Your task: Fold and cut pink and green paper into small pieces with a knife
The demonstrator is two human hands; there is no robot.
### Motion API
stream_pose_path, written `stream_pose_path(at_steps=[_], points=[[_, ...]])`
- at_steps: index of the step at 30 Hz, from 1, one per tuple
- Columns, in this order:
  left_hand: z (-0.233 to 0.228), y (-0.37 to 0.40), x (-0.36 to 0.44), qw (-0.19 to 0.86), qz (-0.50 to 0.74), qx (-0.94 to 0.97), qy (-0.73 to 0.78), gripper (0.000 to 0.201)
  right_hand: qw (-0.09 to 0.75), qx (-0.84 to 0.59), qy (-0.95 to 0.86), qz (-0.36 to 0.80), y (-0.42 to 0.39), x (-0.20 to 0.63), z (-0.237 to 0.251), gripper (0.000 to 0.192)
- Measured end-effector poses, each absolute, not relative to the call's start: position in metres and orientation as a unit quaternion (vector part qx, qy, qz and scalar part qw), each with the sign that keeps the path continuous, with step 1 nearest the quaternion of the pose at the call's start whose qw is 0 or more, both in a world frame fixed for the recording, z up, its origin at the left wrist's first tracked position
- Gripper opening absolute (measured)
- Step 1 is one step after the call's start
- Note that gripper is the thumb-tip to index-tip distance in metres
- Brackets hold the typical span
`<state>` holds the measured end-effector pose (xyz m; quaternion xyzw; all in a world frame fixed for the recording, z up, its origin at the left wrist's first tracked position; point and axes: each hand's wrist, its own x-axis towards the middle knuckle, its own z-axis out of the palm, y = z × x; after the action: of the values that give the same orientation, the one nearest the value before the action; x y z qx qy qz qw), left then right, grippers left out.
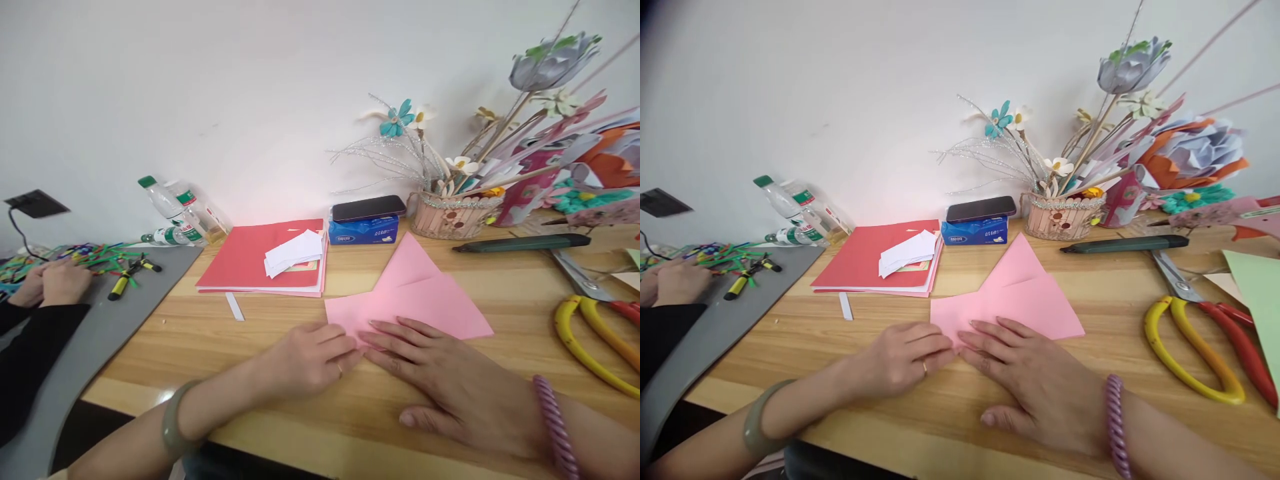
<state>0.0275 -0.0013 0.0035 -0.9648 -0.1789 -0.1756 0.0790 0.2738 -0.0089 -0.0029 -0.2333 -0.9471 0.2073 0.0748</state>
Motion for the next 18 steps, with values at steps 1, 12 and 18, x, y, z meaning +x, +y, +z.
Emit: stream_pose_path(at_steps=[1,12,18], points=[[0.004,-0.008,0.023,0.079,-0.173,-0.964,-0.185,0.021,0.074,-0.232,-0.948,0.207,-0.009,0.274,-0.003,0.066],[-0.003,-0.023,0.013,-0.072,-0.183,-0.934,-0.298,0.019,0.074,-0.243,-0.955,0.154,-0.007,0.281,-0.006,0.06],[0.004,-0.018,0.012,-0.097,-0.232,-0.871,-0.421,0.019,0.223,-0.535,-0.814,0.04,-0.004,0.321,-0.005,0.058]])
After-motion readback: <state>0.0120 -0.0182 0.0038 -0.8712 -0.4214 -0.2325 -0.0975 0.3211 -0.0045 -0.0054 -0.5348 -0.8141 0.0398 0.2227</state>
